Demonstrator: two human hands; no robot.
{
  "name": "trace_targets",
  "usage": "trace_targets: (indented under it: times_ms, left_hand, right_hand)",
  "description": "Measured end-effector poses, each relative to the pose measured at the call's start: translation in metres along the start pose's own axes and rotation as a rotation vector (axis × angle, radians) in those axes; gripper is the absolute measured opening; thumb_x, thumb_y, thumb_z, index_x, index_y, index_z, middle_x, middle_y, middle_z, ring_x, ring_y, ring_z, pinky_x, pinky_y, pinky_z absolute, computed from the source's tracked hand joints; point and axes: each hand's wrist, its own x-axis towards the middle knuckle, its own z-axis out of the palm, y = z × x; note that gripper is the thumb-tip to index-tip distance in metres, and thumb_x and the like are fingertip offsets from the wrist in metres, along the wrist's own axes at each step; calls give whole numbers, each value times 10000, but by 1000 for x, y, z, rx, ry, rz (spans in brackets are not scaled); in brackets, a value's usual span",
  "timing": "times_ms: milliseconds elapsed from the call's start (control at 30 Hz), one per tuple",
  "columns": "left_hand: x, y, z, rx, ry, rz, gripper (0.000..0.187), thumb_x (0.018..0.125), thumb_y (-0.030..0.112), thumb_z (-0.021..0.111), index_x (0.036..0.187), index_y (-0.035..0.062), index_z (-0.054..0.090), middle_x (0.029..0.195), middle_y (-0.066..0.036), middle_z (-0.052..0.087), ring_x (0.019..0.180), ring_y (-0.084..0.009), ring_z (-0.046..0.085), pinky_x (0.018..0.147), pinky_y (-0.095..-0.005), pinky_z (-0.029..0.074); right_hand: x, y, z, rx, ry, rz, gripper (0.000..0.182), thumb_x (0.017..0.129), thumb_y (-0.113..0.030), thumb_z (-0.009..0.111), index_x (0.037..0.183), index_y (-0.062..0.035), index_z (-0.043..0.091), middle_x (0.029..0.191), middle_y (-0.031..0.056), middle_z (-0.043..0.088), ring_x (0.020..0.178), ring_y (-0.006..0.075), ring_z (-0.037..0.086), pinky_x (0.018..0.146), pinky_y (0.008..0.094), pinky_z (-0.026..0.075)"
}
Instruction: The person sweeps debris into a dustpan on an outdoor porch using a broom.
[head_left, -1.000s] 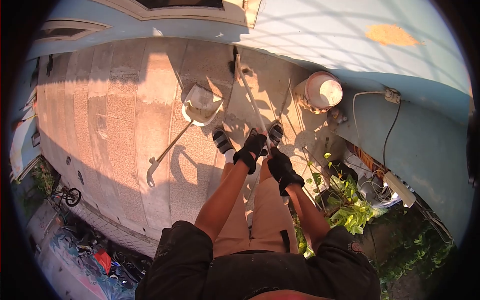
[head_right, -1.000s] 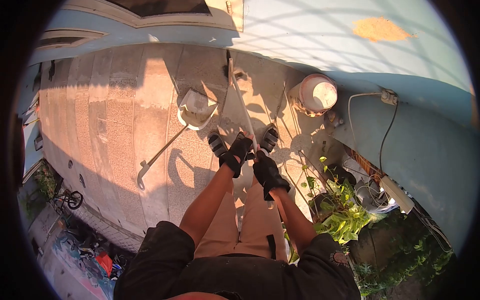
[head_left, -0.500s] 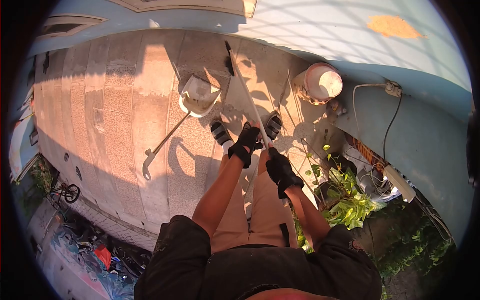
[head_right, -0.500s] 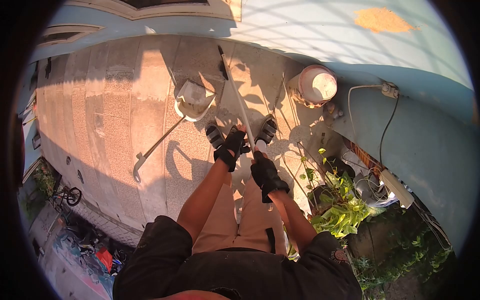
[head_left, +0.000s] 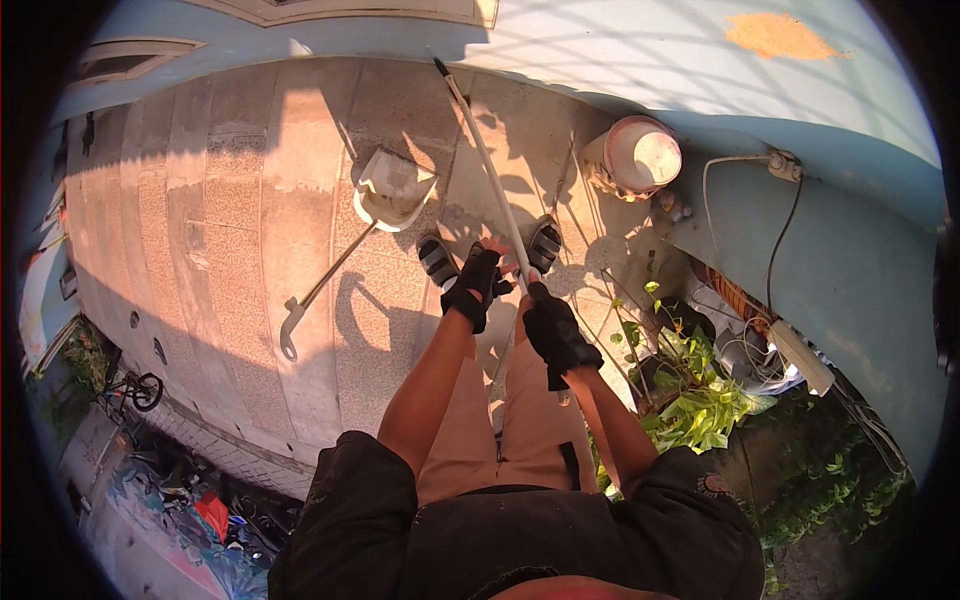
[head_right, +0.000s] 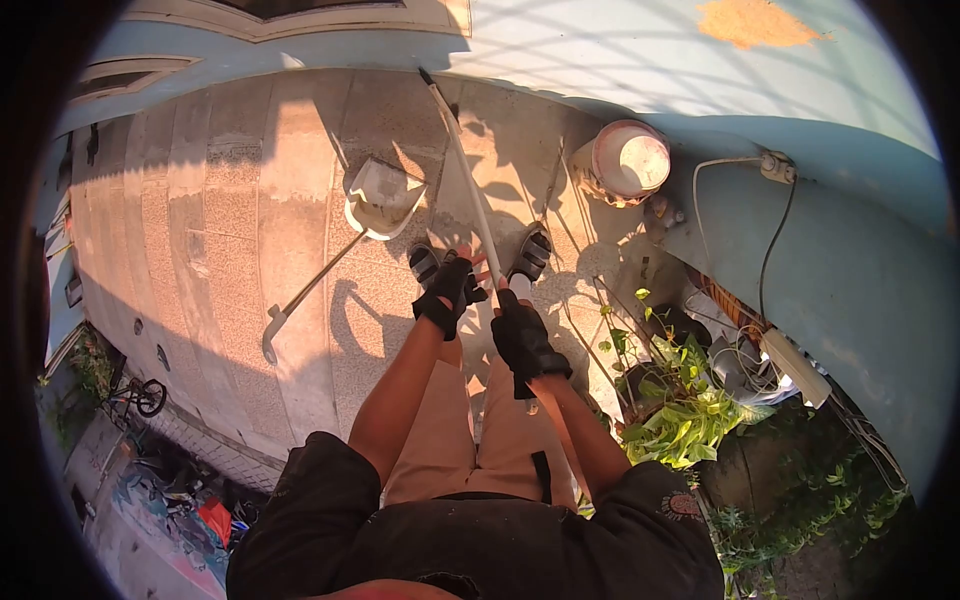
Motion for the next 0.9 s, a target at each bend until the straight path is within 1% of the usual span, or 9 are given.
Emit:
trace_targets:
  times_ms: [167, 233, 267, 400, 467, 567, 700, 767, 900]
  left_hand:
    - [43, 17, 27, -205, -123, 78, 580, 905, 321, 599, 1389, 165, 318, 1177, -122, 545, 866, -265, 623, 575, -386, 564]
    - [48, 40, 41, -90, -125, 57, 410, 912, 248, 583, 1262, 143, 396, 1056, -111, 559, 791, -259, 621, 582, -413, 566]
    - [59, 41, 41, -71, -92, 25, 249, 908, 183, 571, 1085, 113, 409, 1054, -128, 560, 866, -311, 617, 640, -479, 567]
    - [61, 40, 44, -9, -22, 24, 221, 911, 176, 548, 1077, 106, 420, 999, -122, 556, 825, -284, 623, 599, -441, 574]
    - [51, 33, 42, -2, -14, 22, 208, 911, 176, 544, 1067, 102, 428, 966, -119, 557, 794, -269, 624, 580, -426, 575]
    - [35, 20, 37, -11, 19, 41, 138, 911, 171, 533, 986, 86, 453, 830, -95, 551, 635, -226, 587, 531, -409, 561]
    - [54, 12, 32, -11, 118, -13, 102, 907, 151, 519, 961, 92, 456, 781, -74, 527, 579, -204, 547, 501, -409, 539]
    - [83, 23, 30, 155, 195, -44, 66, 901, 128, 504, 935, 102, 454, 710, -56, 492, 519, -185, 494, 471, -393, 507]
    - [102, 47, 59, 126, 84, 98, 94, 913, 155, 495, 845, 114, 444, 641, -25, 458, 483, -141, 453, 435, -356, 463]
  right_hand:
    - [70, 22, 37, -8, 103, -168, 431, 892, -65, 446, 1323, -82, 446, 858, 236, 613, 770, 389, 596, 627, 439, 464]
    - [80, 17, 39, 21, 129, -160, 453, 872, -49, 436, 1325, -76, 444, 912, 235, 616, 807, 393, 598, 645, 450, 469]
    - [78, 15, 37, 19, 129, -151, 453, 872, -49, 436, 1325, -76, 444, 912, 235, 616, 807, 393, 598, 645, 450, 469]
    - [64, 23, 37, -123, 170, -183, 518, 857, -33, 427, 1372, -77, 401, 920, 226, 612, 823, 397, 603, 651, 461, 470]
    - [36, 25, 36, -166, 139, -194, 584, 828, -47, 476, 1397, -39, 343, 726, 188, 603, 657, 364, 600, 554, 448, 449]
    - [-5, 20, 28, -186, 99, -170, 585, 820, -46, 488, 1390, -36, 355, 733, 185, 611, 666, 356, 608, 560, 442, 459]
    - [5, 18, 23, -174, 18, -131, 595, 815, -41, 496, 1393, -36, 355, 748, 182, 617, 667, 351, 610, 561, 442, 460]
    - [31, 22, 34, -148, -26, -48, 606, 829, -61, 488, 1417, -105, 351, 749, 216, 594, 701, 399, 589, 604, 482, 451]
    - [57, 23, 34, -138, 120, -83, 600, 825, -63, 489, 1411, -106, 369, 771, 226, 607, 705, 400, 591, 610, 483, 450]
